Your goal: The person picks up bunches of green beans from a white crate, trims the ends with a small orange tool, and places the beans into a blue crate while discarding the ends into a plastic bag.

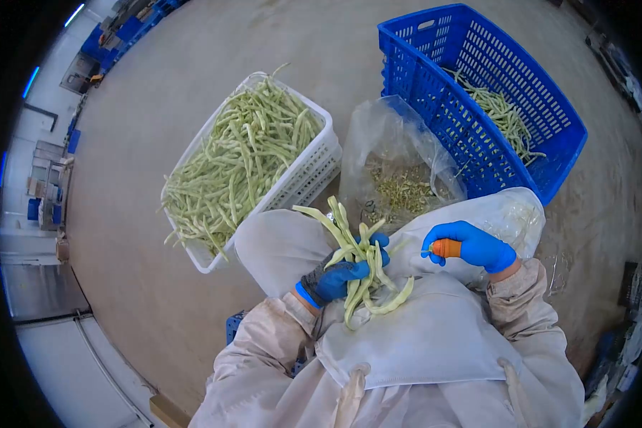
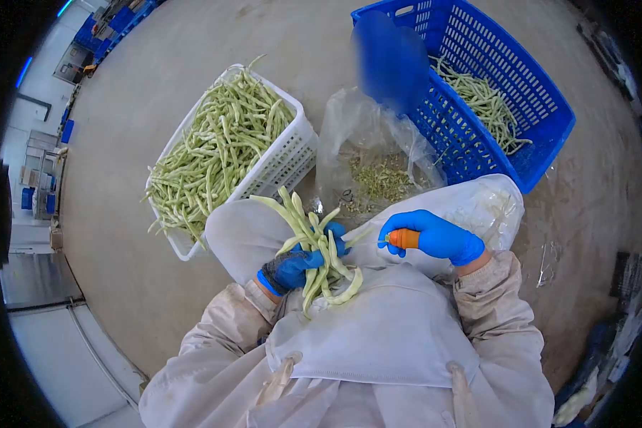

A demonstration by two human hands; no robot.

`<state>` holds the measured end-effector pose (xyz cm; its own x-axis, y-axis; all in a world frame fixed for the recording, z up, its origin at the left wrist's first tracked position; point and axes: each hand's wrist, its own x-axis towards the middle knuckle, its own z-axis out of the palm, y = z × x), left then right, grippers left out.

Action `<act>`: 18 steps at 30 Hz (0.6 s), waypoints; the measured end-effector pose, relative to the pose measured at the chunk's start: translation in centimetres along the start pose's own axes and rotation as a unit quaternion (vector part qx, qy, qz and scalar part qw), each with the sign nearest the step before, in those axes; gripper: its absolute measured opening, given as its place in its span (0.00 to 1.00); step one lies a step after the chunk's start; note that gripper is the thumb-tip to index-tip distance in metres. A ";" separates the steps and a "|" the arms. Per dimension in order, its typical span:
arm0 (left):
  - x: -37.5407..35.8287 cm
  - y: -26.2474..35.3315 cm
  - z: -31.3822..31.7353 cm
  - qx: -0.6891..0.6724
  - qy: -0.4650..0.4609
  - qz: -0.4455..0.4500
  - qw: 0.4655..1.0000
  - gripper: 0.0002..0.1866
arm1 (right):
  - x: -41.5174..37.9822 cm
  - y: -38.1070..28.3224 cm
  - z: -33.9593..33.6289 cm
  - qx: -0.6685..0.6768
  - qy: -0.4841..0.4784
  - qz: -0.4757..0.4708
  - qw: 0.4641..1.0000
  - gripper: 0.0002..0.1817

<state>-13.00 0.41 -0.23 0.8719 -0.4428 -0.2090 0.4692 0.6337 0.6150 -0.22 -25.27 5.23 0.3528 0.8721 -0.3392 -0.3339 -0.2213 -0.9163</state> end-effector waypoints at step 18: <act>1.7 3.3 -0.2 -0.244 0.134 0.364 0.889 0.24 | -5.2 0.4 -3.3 -0.020 0.139 0.027 0.990 0.08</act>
<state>-9.90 1.90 1.26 0.9405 0.3231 -0.1047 -0.2854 0.9190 0.2721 0.64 -31.32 5.90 0.5640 0.7055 -0.4291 -0.3258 -0.2874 -0.9007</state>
